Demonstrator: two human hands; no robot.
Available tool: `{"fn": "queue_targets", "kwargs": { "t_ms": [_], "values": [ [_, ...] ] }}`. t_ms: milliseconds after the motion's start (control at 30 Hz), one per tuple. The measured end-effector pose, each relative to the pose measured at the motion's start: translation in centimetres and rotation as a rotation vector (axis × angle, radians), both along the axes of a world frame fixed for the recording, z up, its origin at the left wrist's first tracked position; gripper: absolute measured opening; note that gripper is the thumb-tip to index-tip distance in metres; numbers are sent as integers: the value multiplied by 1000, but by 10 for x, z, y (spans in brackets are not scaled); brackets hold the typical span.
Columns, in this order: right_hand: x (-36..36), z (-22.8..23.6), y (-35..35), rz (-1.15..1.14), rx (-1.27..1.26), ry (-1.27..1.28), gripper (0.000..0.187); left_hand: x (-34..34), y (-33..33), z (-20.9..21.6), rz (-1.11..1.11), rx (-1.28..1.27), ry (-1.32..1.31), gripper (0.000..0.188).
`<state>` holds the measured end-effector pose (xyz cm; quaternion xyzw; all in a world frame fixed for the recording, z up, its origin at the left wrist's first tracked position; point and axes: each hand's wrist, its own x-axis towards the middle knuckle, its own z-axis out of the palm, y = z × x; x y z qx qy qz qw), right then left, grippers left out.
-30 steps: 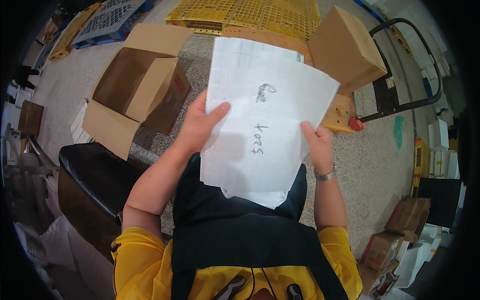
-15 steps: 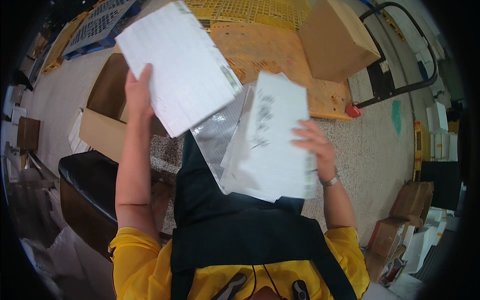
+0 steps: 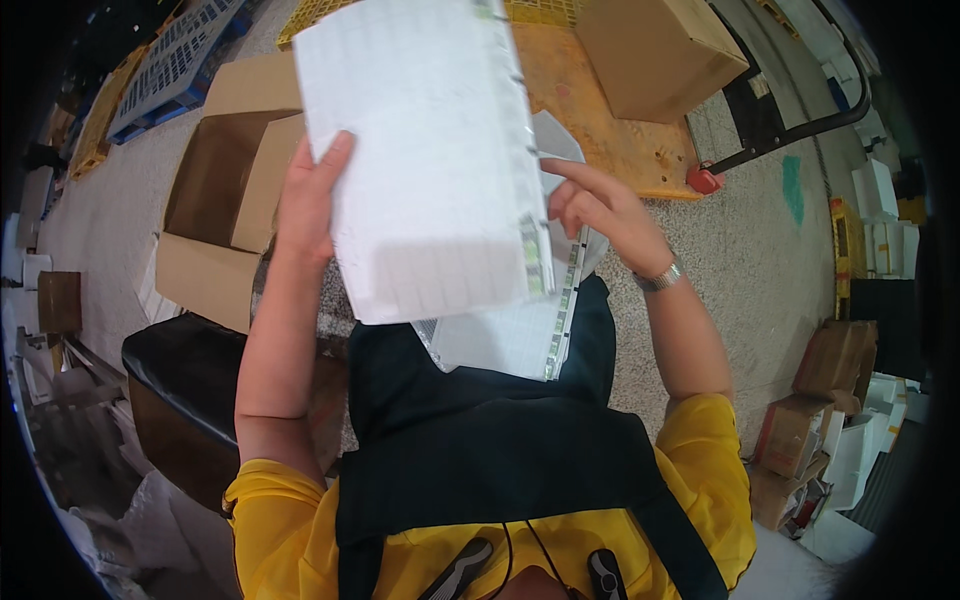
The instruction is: The person unseals a plastic envelope, removes several paper slips and a packing sheet, and organizes them by hand before placing them into an open cardboard box containing packaged products.
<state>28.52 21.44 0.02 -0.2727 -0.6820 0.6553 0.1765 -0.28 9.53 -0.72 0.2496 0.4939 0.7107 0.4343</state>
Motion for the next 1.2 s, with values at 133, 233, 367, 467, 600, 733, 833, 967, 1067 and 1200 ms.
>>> {"fn": "queue_targets", "kwargs": {
  "t_ms": [133,233,367,467,600,733,833,967,1067,1200],
  "values": [
    [-30,-1,-11,-93,-78,-3,42,31,5,1,-143,-36,89,35],
    [-28,-12,-12,-129,-105,9,39,29,5,-5,-190,-74,93,36],
    [-14,-23,-11,-306,-97,60,34,22,5,-13,-118,-99,22,34],
    [8,-21,1,-512,-87,245,32,13,7,-15,-32,-102,19,32],
    [42,-33,15,-612,286,388,29,-13,12,-23,71,-101,26,29],
    [42,-40,-4,-137,798,67,29,-41,17,-30,209,-81,82,31],
    [39,-54,-25,272,1255,-294,37,-66,13,-41,270,-14,92,32],
    [40,-52,-35,245,1144,-340,43,-67,6,-29,249,-8,8,39],
    [40,-38,-16,119,1002,-276,43,-54,4,-19,185,-17,-55,40],
    [14,-4,-3,-106,251,-55,30,-17,4,1,78,-19,-78,34]
  ]
}}
